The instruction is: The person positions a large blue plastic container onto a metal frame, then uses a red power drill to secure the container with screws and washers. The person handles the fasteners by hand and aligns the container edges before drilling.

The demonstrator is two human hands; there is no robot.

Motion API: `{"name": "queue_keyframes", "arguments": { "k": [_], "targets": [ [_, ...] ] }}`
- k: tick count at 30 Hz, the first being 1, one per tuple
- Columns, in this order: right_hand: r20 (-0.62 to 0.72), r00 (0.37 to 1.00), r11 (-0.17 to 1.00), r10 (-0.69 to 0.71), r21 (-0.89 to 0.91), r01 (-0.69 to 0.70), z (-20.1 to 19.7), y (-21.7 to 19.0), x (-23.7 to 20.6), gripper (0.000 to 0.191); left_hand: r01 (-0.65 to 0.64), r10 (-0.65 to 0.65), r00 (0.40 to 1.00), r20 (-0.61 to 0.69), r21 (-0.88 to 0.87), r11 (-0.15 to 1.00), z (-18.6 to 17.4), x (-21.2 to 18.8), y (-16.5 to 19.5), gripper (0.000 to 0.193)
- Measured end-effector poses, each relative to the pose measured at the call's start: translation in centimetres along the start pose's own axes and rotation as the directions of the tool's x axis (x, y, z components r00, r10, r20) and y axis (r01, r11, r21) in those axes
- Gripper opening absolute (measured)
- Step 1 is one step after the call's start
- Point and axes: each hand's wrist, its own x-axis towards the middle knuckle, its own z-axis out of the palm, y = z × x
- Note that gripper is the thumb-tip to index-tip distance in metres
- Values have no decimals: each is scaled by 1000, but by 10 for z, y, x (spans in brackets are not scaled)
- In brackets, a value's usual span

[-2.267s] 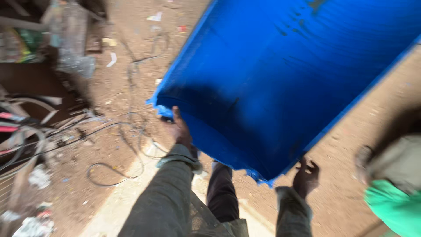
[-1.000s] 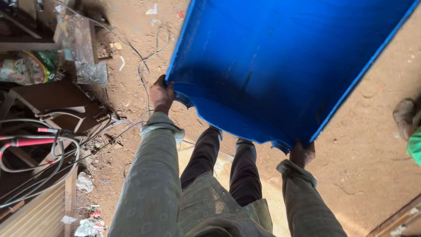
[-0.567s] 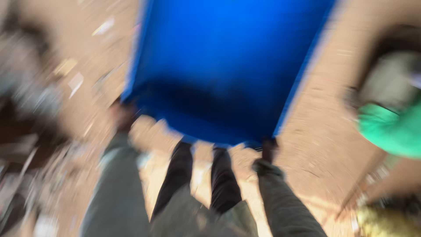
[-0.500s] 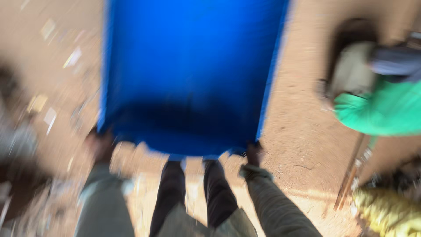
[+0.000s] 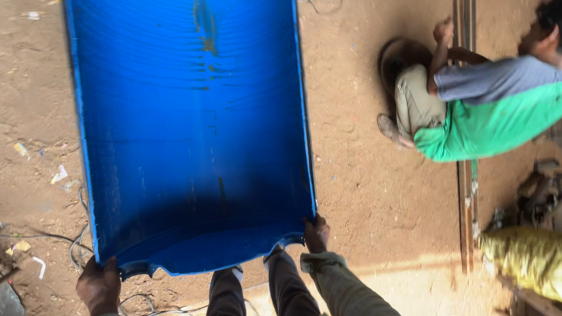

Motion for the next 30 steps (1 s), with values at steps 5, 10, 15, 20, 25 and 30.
{"name": "queue_keyframes", "arguments": {
  "k": [5, 10, 15, 20, 25, 30],
  "targets": [
    [-64, 965, 949, -252, -213, 234, 1, 9, 1, 28, 121, -116, 993, 38, -184, 975, 1, 2, -2, 36],
    [-67, 793, 712, -605, -493, 501, -1, 12, 2, 13, -65, 67, 998, -2, 242, 968, -1, 2, -3, 36],
    [-51, 973, 970, -227, -98, 221, 0, 20, 3, 23, 1, 0, 1000, 15, -56, 998, 1, -3, -1, 39],
    [-13, 999, 992, -48, -119, 46, 1, 23, 4, 31, -22, 12, 999, 53, 190, 982, -3, 0, 8, 41],
    [103, 992, 982, 77, -178, -58, 5, 19, 5, 31, 68, -78, 996, 32, 244, 967, -11, 6, 17, 48],
    [86, 996, 960, 18, -280, 7, 9, 20, 9, 35, 164, -173, 983, 62, 135, 977, -13, 3, 26, 42]
  ]
}}
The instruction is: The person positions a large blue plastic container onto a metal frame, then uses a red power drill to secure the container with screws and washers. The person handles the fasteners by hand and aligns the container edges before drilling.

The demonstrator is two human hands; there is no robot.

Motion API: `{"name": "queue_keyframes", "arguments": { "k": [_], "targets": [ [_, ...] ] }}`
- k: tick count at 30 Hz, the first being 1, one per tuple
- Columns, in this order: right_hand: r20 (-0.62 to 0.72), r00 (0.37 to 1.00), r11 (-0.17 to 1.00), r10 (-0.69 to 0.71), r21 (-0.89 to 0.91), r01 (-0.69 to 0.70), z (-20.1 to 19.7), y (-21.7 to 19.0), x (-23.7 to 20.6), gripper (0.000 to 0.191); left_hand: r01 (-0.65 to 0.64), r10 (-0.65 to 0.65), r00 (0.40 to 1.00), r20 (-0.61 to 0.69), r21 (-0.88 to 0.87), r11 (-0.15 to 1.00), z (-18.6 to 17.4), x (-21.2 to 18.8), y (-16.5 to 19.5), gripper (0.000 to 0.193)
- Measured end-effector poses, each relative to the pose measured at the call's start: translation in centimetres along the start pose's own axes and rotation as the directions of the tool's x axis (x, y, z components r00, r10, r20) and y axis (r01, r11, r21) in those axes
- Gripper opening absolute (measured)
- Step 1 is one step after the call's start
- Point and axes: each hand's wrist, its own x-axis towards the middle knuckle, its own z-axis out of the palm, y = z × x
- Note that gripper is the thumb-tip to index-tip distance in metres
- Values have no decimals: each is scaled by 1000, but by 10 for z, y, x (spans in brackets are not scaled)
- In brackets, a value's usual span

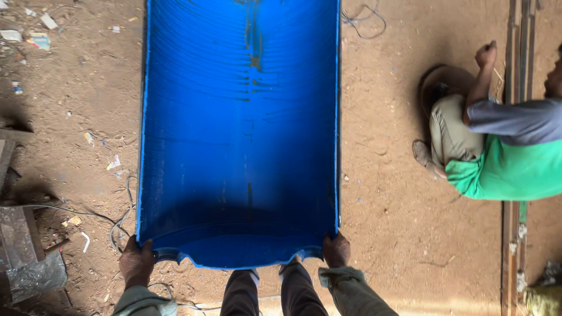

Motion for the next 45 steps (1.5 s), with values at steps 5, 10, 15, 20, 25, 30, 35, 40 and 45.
{"name": "queue_keyframes", "arguments": {
  "k": [5, 10, 15, 20, 25, 30, 35, 40, 45],
  "targets": [
    [9, 999, 998, 43, -44, -43, 1, 0, 0, 35, -37, 39, 999, -34, 62, 997, -3, 2, 3, 44],
    [11, 999, 999, 33, 19, -34, -5, -8, -4, 34, -55, 57, 998, -20, 81, 995, -13, -6, 10, 58],
    [70, 997, 999, -6, 39, 4, -28, -25, -8, 59, -267, 275, 851, -448, 81, 960, -23, -59, 24, 75],
    [355, 924, 947, -142, 320, 23, -74, -26, -1, 85, -99, 244, 833, -496, 299, 949, -13, -151, 48, 74],
    [482, 757, 843, -442, 511, 167, -152, 56, 67, 75, 22, 175, 811, -559, 327, 945, 52, -274, 85, 66],
    [464, 841, 941, -278, 308, 141, -286, 237, 167, 70, -93, 235, 884, -404, 341, 936, 133, -388, 146, 54],
    [391, 907, 981, 158, 39, -188, -392, 347, 204, 66, -191, 195, 981, 23, 340, 921, 172, -411, 239, 49],
    [470, 835, 951, 285, -26, -309, -420, 347, 200, 61, -269, 245, 959, 141, 189, 944, 186, -415, 317, 44],
    [552, 813, 971, 188, 22, -239, -430, 330, 219, 57, -259, 218, 956, 198, 211, 943, 199, -417, 350, 48]
  ]
}}
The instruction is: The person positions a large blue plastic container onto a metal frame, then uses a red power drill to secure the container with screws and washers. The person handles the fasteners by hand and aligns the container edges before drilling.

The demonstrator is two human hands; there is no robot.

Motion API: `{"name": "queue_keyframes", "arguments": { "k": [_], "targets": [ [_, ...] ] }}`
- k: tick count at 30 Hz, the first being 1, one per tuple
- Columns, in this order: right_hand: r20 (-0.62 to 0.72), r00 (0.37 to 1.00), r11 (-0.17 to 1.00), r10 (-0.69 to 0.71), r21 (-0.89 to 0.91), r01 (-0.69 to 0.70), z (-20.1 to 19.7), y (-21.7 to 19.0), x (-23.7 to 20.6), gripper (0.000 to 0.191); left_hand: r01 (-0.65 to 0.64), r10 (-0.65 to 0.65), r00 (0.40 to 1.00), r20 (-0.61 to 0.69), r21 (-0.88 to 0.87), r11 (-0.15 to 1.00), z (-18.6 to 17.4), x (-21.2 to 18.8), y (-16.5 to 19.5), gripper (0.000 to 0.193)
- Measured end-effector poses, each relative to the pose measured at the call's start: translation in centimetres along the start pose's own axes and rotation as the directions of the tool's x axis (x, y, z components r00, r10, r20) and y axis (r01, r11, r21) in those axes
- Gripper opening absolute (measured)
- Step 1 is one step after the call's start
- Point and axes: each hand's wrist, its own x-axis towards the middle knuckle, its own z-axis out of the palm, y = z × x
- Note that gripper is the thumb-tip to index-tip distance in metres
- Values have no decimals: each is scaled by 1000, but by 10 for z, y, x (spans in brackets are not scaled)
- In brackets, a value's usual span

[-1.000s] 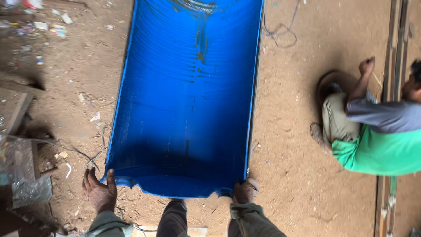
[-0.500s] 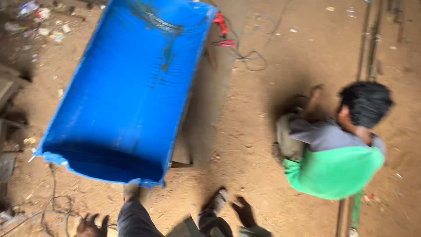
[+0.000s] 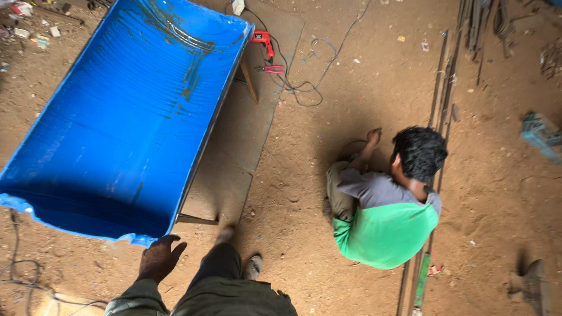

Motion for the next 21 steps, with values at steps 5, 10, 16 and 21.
{"name": "queue_keyframes", "arguments": {
  "k": [5, 10, 16, 21],
  "targets": [
    [24, 991, 991, -132, 20, 132, -2, -50, 14, 52, 100, -100, 994, 30, 17, 995, 10, 11, 0, 50],
    [10, 986, 986, -166, -17, 166, -20, -132, 40, 48, 180, -180, 984, -9, 38, 983, -4, 61, 3, 58],
    [-2, 988, 971, -157, -185, 154, -47, -250, 77, 43, 226, -223, 964, -146, 3, 974, -43, 177, 36, 68],
    [33, 910, 829, -414, -399, 391, -69, -388, 136, 38, 217, -228, 968, -105, -108, 970, -69, 292, 74, 82]
  ]
}}
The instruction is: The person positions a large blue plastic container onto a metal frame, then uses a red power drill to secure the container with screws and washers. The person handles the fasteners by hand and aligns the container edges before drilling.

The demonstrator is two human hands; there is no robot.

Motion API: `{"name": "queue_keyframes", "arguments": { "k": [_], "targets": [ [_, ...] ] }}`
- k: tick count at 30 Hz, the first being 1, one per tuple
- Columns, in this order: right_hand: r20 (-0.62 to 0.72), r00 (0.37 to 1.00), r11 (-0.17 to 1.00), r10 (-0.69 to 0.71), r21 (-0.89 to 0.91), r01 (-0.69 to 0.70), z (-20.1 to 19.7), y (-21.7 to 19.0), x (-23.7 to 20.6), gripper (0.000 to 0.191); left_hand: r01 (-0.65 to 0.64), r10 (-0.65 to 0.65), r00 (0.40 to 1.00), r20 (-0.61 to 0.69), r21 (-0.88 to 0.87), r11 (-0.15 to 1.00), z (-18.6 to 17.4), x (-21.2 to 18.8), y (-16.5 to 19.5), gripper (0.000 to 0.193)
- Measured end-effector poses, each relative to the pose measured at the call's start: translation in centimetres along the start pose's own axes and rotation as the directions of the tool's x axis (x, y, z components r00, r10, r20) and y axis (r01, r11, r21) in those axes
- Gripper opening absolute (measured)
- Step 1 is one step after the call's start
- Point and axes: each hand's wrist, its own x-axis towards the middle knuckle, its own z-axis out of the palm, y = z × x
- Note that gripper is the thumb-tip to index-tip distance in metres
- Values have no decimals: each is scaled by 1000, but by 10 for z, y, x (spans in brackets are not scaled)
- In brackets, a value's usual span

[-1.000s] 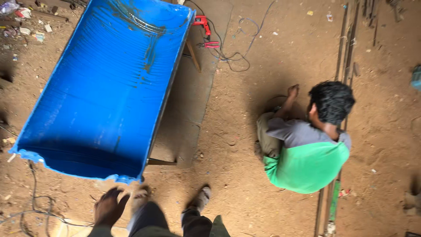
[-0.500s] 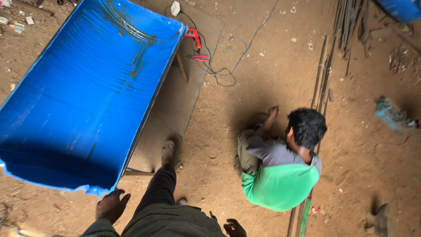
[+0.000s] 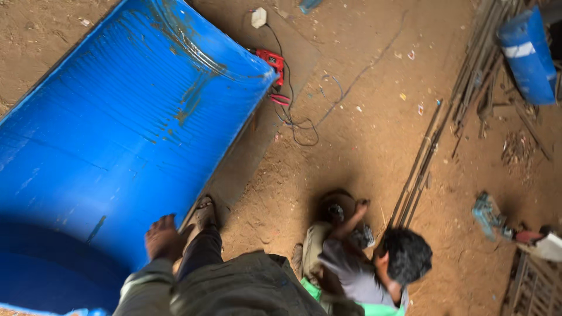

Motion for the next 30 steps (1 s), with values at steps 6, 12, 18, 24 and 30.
{"name": "queue_keyframes", "arguments": {
  "k": [6, 12, 18, 24, 30],
  "targets": [
    [32, 761, 723, -647, -292, 627, -14, -169, 168, 33, 26, -25, 999, 43, -15, 1000, 2, 105, 79, 83],
    [184, 269, 222, -945, -242, 945, 21, -375, 283, 39, 115, -114, 993, 36, -40, 993, 31, 184, 128, 64],
    [5, -133, -131, -991, -221, 966, 53, -470, 359, 36, 88, -81, 968, -237, 21, 996, 99, 216, 143, 25],
    [195, 79, 20, -978, -290, 957, 75, -455, 459, 51, 113, -70, 949, -308, 124, 986, 142, 223, 137, 14],
    [98, -117, -131, -988, -158, 979, 97, -436, 484, 50, 116, -82, 943, -324, 88, 989, 163, 218, 128, 11]
  ]
}}
